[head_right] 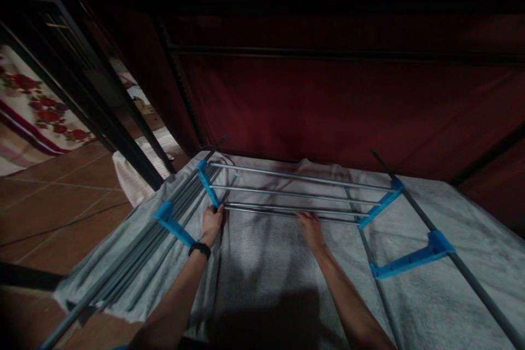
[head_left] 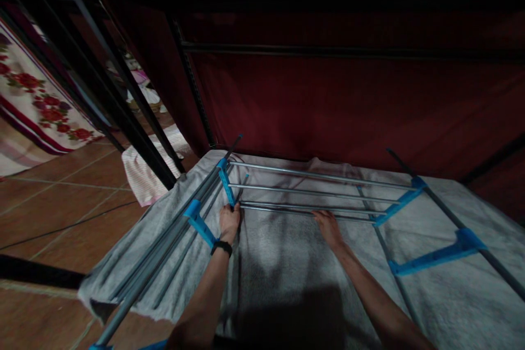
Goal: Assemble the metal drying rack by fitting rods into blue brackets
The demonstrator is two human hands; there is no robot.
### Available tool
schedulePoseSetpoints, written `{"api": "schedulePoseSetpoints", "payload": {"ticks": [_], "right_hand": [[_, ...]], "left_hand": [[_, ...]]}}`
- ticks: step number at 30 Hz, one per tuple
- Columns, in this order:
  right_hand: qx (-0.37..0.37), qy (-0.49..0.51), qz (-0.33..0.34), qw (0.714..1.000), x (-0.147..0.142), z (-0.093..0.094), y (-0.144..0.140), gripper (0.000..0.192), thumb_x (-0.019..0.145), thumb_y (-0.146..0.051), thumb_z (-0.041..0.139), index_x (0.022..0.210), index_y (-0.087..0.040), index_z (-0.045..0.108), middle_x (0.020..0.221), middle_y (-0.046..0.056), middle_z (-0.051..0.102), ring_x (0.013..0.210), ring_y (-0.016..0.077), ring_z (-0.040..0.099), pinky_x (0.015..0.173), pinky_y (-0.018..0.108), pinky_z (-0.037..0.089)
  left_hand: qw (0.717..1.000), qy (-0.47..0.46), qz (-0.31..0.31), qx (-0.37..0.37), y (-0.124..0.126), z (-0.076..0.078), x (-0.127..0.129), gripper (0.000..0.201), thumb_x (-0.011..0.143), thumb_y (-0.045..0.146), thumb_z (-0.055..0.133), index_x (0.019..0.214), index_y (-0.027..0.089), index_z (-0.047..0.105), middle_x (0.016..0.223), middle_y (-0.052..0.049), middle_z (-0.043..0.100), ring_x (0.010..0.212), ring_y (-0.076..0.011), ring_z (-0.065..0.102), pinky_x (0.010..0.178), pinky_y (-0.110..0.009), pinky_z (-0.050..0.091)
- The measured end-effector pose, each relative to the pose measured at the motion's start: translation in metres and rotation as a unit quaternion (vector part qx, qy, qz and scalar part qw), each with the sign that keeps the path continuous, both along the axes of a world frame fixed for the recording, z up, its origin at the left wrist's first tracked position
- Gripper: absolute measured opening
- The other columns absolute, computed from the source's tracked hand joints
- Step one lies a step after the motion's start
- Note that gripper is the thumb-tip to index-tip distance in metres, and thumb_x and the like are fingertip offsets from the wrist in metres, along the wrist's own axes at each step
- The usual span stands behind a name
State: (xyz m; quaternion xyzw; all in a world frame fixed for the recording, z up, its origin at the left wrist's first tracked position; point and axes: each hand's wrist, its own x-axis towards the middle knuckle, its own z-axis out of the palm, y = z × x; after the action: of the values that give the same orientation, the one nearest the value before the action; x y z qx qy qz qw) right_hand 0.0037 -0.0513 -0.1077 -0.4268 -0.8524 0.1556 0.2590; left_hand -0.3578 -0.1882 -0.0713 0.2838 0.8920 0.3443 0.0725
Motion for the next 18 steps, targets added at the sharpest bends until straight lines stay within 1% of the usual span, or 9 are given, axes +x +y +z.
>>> {"api": "schedulePoseSetpoints", "payload": {"ticks": [3, 6, 9, 12, 15, 18], "right_hand": [[-0.002, 0.002, -0.002, 1.0, -0.001, 0.001, -0.002, 0.041, 0.089, -0.006, 0.049, 0.113, -0.025, 0.076, 0.114, 0.007, 0.073, 0.107, 0.0223, 0.065, 0.103, 0.041, 0.049], [-0.007, 0.001, -0.007, 1.0, -0.002, 0.004, -0.004, 0.042, 0.087, -0.006, 0.051, 0.115, -0.026, 0.075, 0.114, 0.007, 0.073, 0.109, 0.0228, 0.064, 0.102, 0.041, 0.05], [-0.01, 0.002, -0.012, 1.0, -0.004, 0.008, -0.005, 0.042, 0.086, -0.006, 0.053, 0.117, -0.025, 0.074, 0.116, 0.007, 0.072, 0.112, 0.0228, 0.063, 0.103, 0.041, 0.049], [-0.009, 0.001, -0.017, 1.0, -0.007, 0.01, -0.009, 0.043, 0.087, -0.007, 0.052, 0.12, -0.025, 0.073, 0.117, 0.007, 0.072, 0.112, 0.0226, 0.062, 0.104, 0.041, 0.048], [0.013, 0.015, -0.006, 1.0, -0.012, 0.01, -0.019, 0.045, 0.091, -0.007, 0.046, 0.125, -0.023, 0.069, 0.123, 0.007, 0.07, 0.118, 0.0222, 0.06, 0.108, 0.041, 0.046], [0.046, 0.011, 0.011, 0.999, -0.019, 0.013, -0.033, 0.046, 0.093, -0.007, 0.041, 0.128, -0.023, 0.067, 0.131, 0.007, 0.066, 0.122, 0.0206, 0.058, 0.109, 0.039, 0.044]], "left_hand": [[0.999, 0.015, -0.002, -0.03, 0.002, -0.001, 0.001, 0.037, 0.092, 0.038, 0.049, 0.1, 0.008, 0.07, 0.112, -0.024, 0.068, 0.116, -0.0346, 0.061, 0.099, -0.041, 0.044], [0.998, 0.028, 0.006, -0.053, 0.004, -0.001, 0.002, 0.039, 0.093, 0.038, 0.049, 0.104, 0.007, 0.07, 0.122, -0.025, 0.063, 0.12, -0.036, 0.058, 0.102, -0.042, 0.042], [0.997, 0.031, 0.013, -0.07, 0.005, -0.001, 0.005, 0.041, 0.095, 0.04, 0.047, 0.106, 0.008, 0.069, 0.119, -0.025, 0.063, 0.119, -0.0366, 0.058, 0.1, -0.044, 0.043], [0.997, 0.034, 0.015, -0.073, 0.005, -0.001, 0.008, 0.043, 0.096, 0.042, 0.045, 0.114, 0.008, 0.064, 0.119, -0.025, 0.063, 0.117, -0.0363, 0.059, 0.097, -0.044, 0.044], [0.997, 0.039, 0.011, -0.065, 0.004, -0.001, 0.007, 0.043, 0.096, 0.041, 0.048, 0.123, 0.009, 0.059, 0.121, -0.023, 0.063, 0.117, -0.0348, 0.059, 0.095, -0.042, 0.044], [0.998, 0.04, 0.005, -0.055, 0.005, -0.001, 0.004, 0.04, 0.095, 0.037, 0.05, 0.123, 0.01, 0.057, 0.12, -0.022, 0.065, 0.115, -0.0323, 0.06, 0.093, -0.04, 0.045]]}}
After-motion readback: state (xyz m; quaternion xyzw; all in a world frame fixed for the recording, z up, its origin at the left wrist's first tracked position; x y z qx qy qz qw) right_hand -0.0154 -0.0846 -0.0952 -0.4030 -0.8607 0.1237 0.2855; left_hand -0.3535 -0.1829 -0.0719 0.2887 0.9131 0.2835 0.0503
